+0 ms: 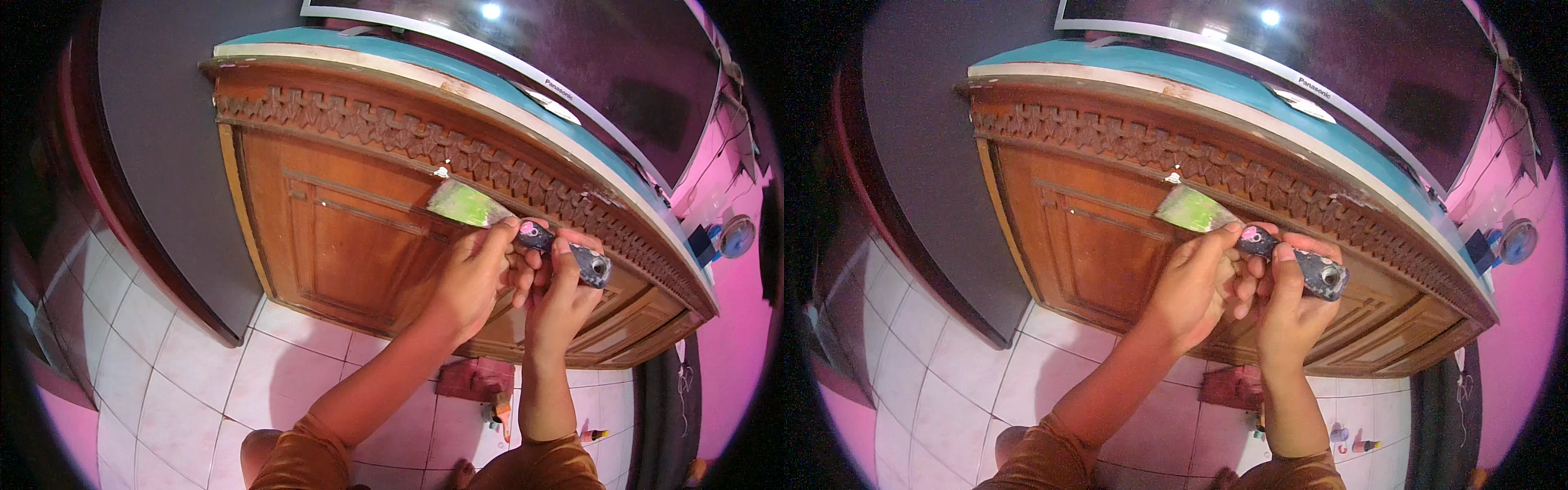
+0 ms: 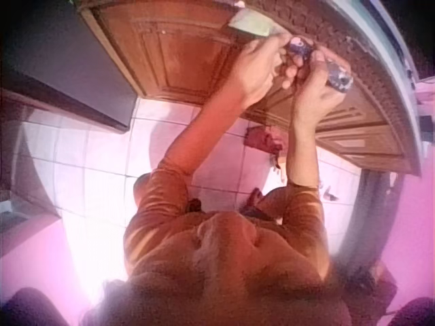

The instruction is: The person uses a scraper to apply and smooth white putty or filler into a damaged wooden groove of a cabinet.

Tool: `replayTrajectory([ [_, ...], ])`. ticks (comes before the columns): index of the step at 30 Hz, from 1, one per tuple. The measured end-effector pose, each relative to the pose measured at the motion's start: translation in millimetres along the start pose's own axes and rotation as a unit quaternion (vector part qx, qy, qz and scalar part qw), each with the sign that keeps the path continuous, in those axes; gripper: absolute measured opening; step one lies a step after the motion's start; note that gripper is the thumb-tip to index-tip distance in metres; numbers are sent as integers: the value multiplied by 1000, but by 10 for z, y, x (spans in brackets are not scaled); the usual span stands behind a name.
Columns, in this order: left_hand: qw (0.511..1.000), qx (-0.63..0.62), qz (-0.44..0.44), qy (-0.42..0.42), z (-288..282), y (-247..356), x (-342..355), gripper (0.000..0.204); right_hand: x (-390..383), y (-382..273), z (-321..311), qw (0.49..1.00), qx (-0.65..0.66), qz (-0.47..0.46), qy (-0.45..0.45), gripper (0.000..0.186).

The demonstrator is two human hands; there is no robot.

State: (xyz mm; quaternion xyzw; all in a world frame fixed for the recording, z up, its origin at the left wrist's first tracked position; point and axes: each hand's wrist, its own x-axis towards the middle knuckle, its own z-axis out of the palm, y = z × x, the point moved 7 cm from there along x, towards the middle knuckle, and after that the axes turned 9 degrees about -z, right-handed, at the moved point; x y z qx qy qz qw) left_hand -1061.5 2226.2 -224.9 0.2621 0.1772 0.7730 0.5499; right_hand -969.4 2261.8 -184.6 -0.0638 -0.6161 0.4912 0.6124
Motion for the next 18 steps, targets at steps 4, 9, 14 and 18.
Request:
replayTrajectory([
  [4, 999, -13, -1, -32, 47, -78, 60, 37, 18, -41, -110, 998, -56, -30, 20, 17],
  [9, 1000, -1, 16, -24, 55, -38, 70, 35, 71, -21, -84, 1000, -30, 3, 3, 17],
  [14, 1000, 6, 11, 1, -1, -8, 92, 34, 102, 61, -82, 997, -74, -24, 25, 15],
  [18, 999, 32, -9, 42, -27, 23, 69, 34, 101, 49, -54, 996, -76, -27, 26, 15],
])
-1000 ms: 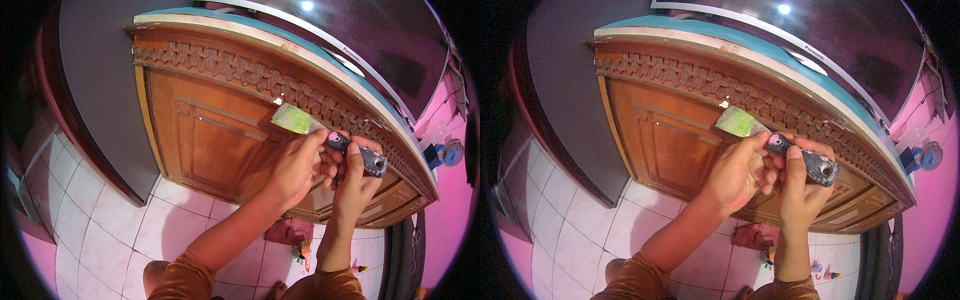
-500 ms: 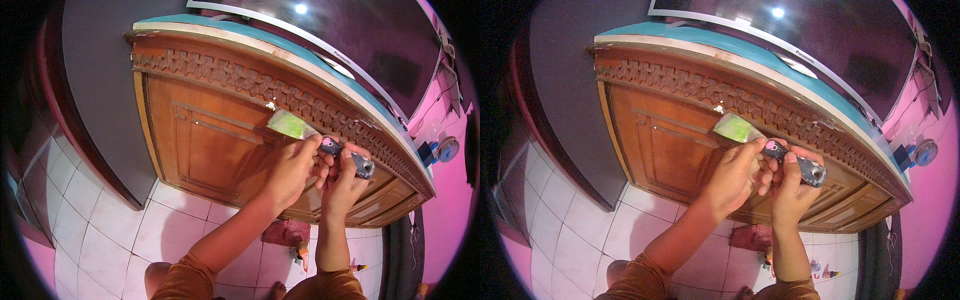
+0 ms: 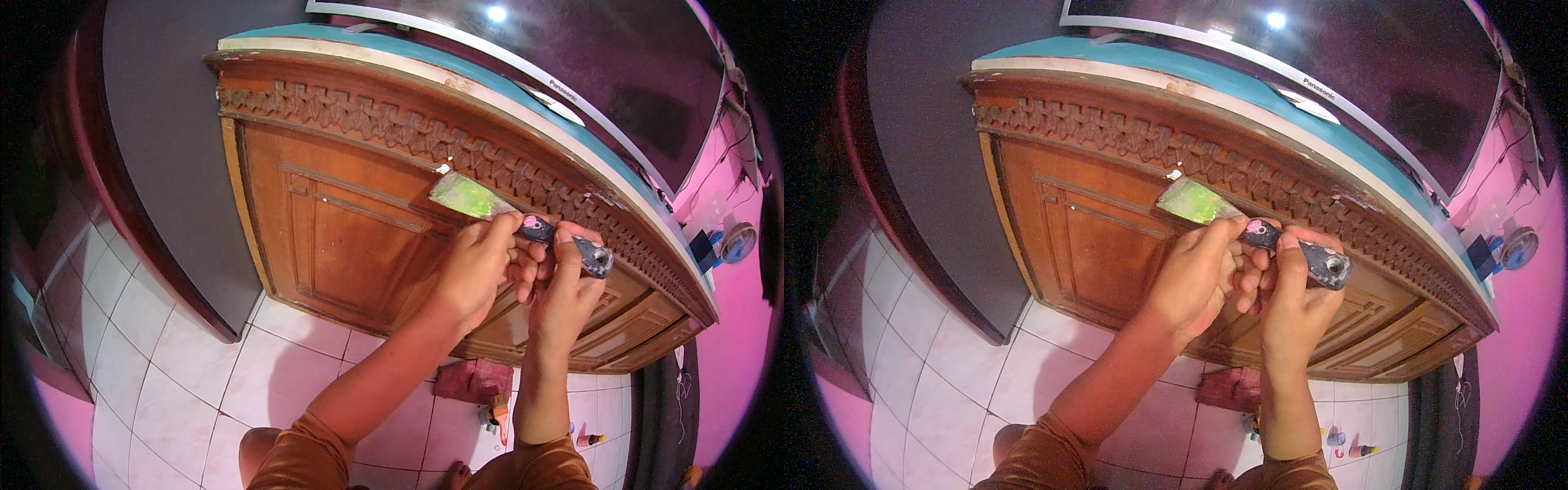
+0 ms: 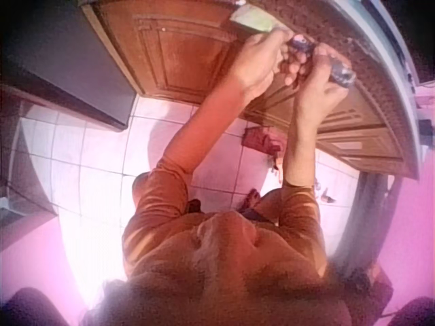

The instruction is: The person uses a scraper to apply and smooth white putty or filler into a damaged wooden groove of a cabinet.

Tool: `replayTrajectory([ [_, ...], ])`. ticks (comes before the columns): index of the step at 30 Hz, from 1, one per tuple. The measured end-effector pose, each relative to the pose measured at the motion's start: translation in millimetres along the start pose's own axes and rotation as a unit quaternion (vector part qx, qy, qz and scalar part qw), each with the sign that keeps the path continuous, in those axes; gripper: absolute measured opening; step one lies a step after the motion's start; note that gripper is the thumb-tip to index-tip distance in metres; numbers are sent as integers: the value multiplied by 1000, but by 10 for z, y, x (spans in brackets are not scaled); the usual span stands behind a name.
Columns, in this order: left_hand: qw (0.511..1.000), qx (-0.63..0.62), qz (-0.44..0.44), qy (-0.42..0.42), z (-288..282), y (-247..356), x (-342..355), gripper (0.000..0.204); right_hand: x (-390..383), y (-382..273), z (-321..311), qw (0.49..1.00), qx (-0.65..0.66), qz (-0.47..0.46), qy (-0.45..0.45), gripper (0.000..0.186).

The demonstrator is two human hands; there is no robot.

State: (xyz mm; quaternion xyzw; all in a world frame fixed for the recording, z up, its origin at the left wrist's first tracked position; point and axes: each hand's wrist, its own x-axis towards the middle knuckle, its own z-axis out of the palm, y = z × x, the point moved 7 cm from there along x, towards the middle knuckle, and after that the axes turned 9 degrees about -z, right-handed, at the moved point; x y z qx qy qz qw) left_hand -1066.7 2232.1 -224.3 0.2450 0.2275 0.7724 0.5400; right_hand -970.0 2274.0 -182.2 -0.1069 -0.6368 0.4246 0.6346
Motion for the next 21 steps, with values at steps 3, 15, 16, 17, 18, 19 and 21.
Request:
replayTrajectory([
  [3, 1000, 7, -3, 23, -103, 98, 5, 35, -20, 114, 87, 995, 29, 92, -19, 15],
  [15, 992, -47, 58, -101, 103, -107, 60, 41, 117, 159, -153, 997, 41, 61, 15, 22],
  [16, 993, -42, 58, -91, 97, -105, 70, 40, 129, 166, -155, 997, 41, 65, 21, 23],
  [17, 994, -37, 58, -81, 92, -102, 82, 40, 147, 163, -161, 997, 41, 65, 22, 23],
  [18, 995, -34, 58, -78, 73, -106, 92, 40, 148, 179, -148, 996, 48, 68, 14, 23],
  [19, 994, -32, 60, -82, 55, -109, 106, 39, 148, 194, -131, 996, 55, 72, 6, 23],
  [21, 994, -30, 62, -86, 38, -103, 117, 39, 152, 201, -105, 995, 69, 74, 2, 20],
])
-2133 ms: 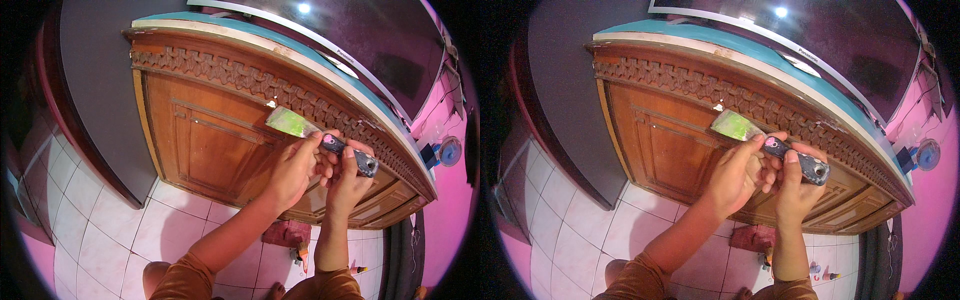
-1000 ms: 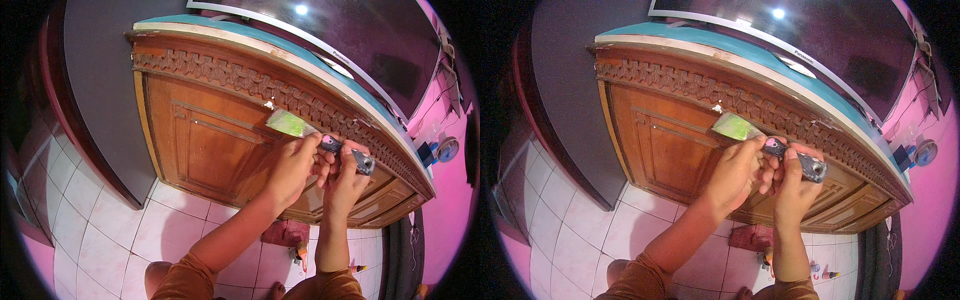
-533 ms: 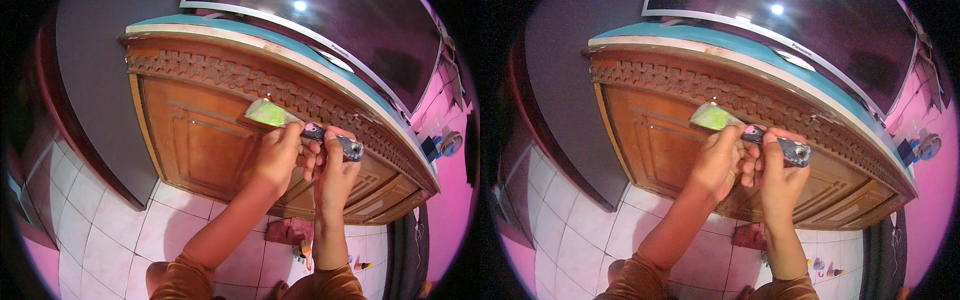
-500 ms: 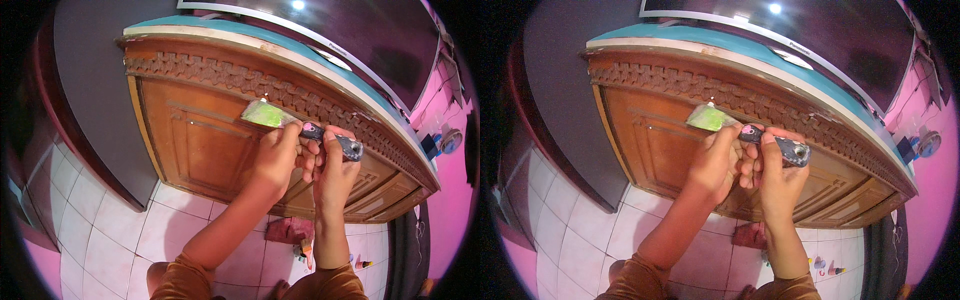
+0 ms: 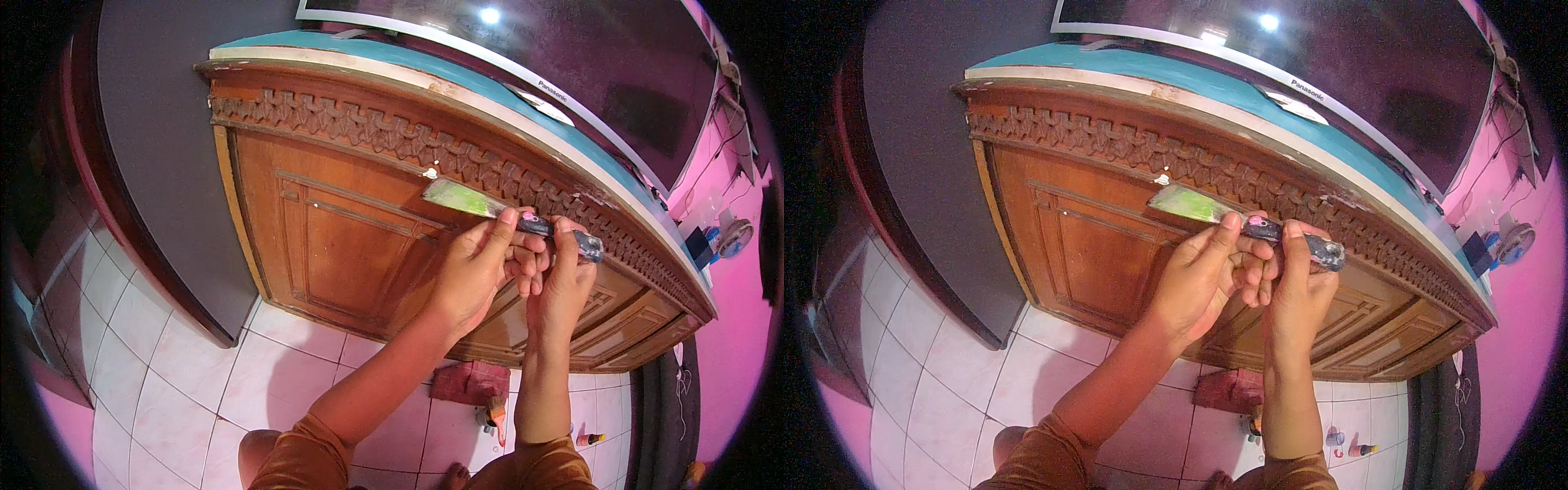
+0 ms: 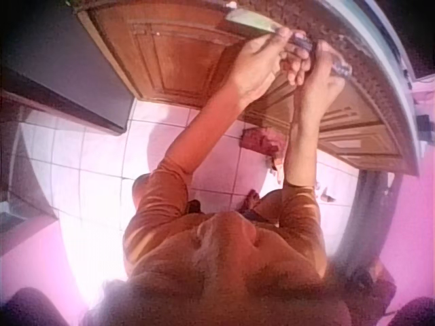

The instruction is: The person uses a scraper to apply and smooth white putty or filler into a damaged wooden groove of a cabinet.

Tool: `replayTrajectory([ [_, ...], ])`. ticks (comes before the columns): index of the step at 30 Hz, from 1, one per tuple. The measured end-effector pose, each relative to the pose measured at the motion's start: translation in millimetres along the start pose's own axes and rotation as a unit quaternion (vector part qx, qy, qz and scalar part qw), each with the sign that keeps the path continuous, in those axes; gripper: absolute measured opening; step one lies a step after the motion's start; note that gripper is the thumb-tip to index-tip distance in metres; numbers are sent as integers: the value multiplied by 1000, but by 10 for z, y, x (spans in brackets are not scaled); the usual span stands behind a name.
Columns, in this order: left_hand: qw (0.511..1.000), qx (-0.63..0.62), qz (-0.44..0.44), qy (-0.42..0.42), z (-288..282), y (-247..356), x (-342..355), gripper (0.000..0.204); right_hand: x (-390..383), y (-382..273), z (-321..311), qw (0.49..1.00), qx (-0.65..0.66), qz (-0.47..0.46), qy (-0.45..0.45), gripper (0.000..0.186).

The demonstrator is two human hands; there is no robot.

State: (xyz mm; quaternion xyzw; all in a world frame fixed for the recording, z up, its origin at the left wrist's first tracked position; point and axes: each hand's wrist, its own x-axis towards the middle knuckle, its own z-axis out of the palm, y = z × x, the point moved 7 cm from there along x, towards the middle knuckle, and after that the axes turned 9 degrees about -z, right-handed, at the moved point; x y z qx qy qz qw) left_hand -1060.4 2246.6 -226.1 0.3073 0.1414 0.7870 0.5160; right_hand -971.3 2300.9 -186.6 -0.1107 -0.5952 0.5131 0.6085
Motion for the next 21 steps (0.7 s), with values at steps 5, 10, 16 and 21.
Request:
replayTrajectory([
  [5, 1000, -2, -8, -22, -53, -11, 55, 40, 35, -9, 45, 1000, -8, -12, -8, 22],
  [10, 1000, -29, -6, 0, 29, 56, 30, 41, 58, -116, 112, 999, -30, 0, -17, 22],
  [16, 998, 31, 44, 18, -222, 168, -2, 40, -33, 257, 327, 993, 50, 68, -80, 23],
  [21, 998, 19, 22, 61, -60, 66, -53, 41, -57, 29, 96, 1000, -11, 0, 9, 22],
])
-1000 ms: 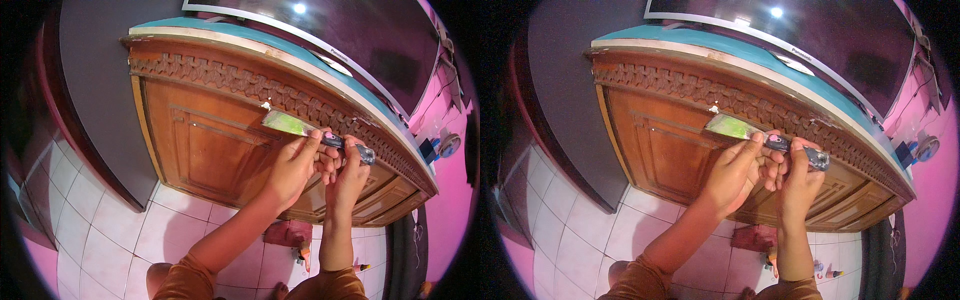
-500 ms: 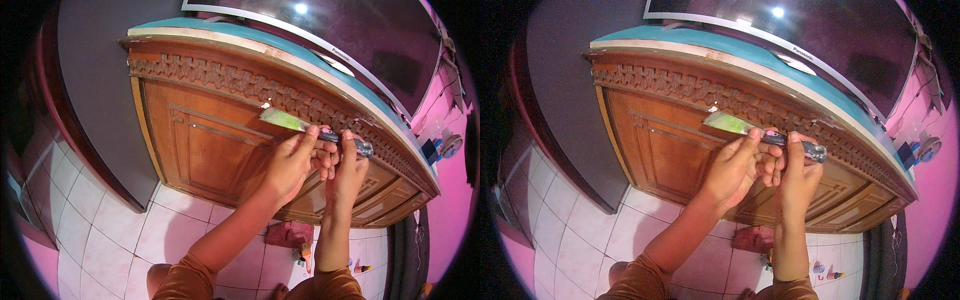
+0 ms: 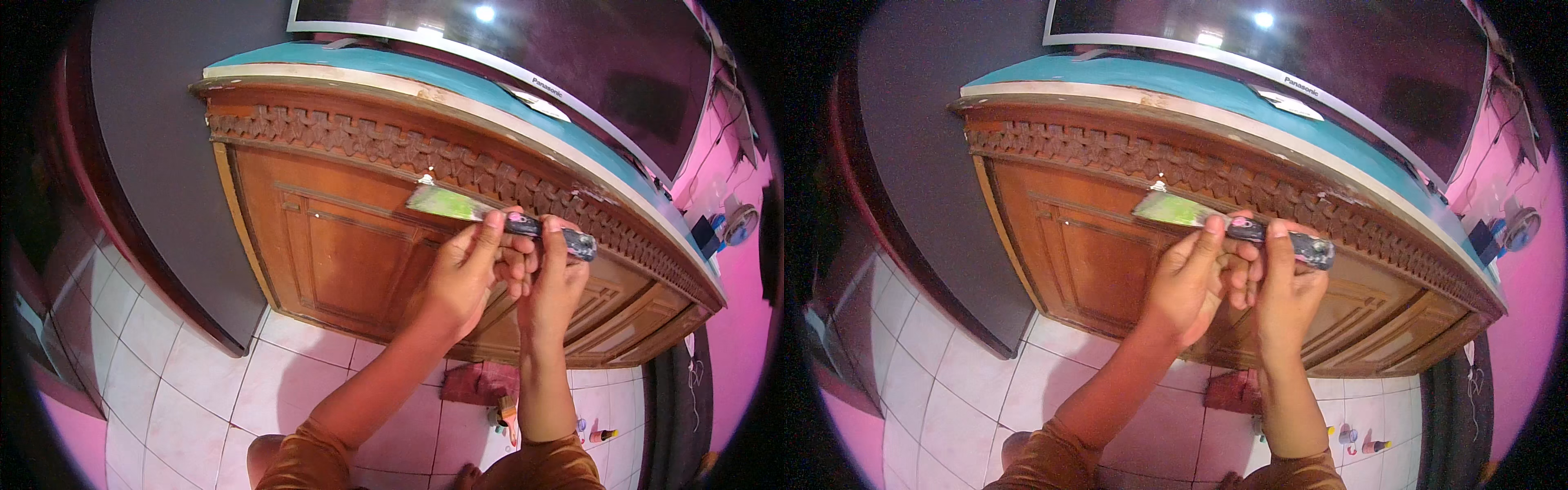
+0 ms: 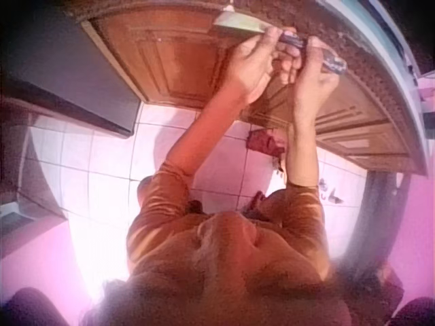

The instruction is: The person uses a scraper to apply and smooth white putty or filler into a damaged wooden groove of a cabinet.

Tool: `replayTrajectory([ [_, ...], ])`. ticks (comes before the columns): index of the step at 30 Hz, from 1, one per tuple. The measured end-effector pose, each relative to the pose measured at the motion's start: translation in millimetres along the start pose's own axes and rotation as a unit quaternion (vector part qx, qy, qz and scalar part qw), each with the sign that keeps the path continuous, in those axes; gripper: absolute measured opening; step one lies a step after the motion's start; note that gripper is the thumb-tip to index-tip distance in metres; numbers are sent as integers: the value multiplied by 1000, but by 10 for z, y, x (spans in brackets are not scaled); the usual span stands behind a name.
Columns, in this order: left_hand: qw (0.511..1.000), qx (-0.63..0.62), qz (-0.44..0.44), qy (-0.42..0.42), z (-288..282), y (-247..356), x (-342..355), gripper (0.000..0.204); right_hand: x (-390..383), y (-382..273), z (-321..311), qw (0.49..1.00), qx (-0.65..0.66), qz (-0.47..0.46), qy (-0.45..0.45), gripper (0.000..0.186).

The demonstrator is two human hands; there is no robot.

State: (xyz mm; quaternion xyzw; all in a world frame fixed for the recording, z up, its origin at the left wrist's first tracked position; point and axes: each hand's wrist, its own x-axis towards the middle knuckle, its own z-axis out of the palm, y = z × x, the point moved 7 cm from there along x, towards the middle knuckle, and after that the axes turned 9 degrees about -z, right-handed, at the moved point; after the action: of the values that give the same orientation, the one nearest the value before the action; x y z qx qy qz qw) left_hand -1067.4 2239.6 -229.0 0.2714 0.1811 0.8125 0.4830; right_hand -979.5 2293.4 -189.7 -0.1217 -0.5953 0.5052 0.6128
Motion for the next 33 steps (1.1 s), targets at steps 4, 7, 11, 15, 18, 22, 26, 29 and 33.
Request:
replayTrajectory([
  [4, 999, -28, -5, -40, 34, -52, 52, 41, 37, -49, -33, 1000, 5, -8, -11, 23],
  [7, 998, -21, -8, -60, 65, -55, 83, 41, 55, -47, -47, 1000, 12, -14, -13, 23],
  [11, 999, -17, -17, -43, 72, -34, 94, 42, 77, -55, -39, 1000, 24, -3, -18, 21],
  [15, 999, -2, -18, -31, -76, 21, 75, 44, 35, 56, 79, 999, 1, 33, -34, 21],
  [18, 1000, 2, 5, 31, -131, 112, -39, 45, -35, 87, 90, 998, -16, 5, -62, 30],
  [22, 998, 57, -17, 13, -172, 19, -323, 43, -61, -69, 17, 888, 142, 115, -421, 70],
  [26, 962, 233, -141, 10, -326, -399, -509, 38, 26, -148, -258, 810, 174, 261, -495, 74],
  [29, 924, 376, -61, -22, -157, -480, -549, 34, -143, 47, -523, 804, -237, 181, -514, 50],
  [33, 902, 399, -162, 29, -522, -443, -640, 29, -339, 36, -229, 816, -333, 117, -458, 45],
])
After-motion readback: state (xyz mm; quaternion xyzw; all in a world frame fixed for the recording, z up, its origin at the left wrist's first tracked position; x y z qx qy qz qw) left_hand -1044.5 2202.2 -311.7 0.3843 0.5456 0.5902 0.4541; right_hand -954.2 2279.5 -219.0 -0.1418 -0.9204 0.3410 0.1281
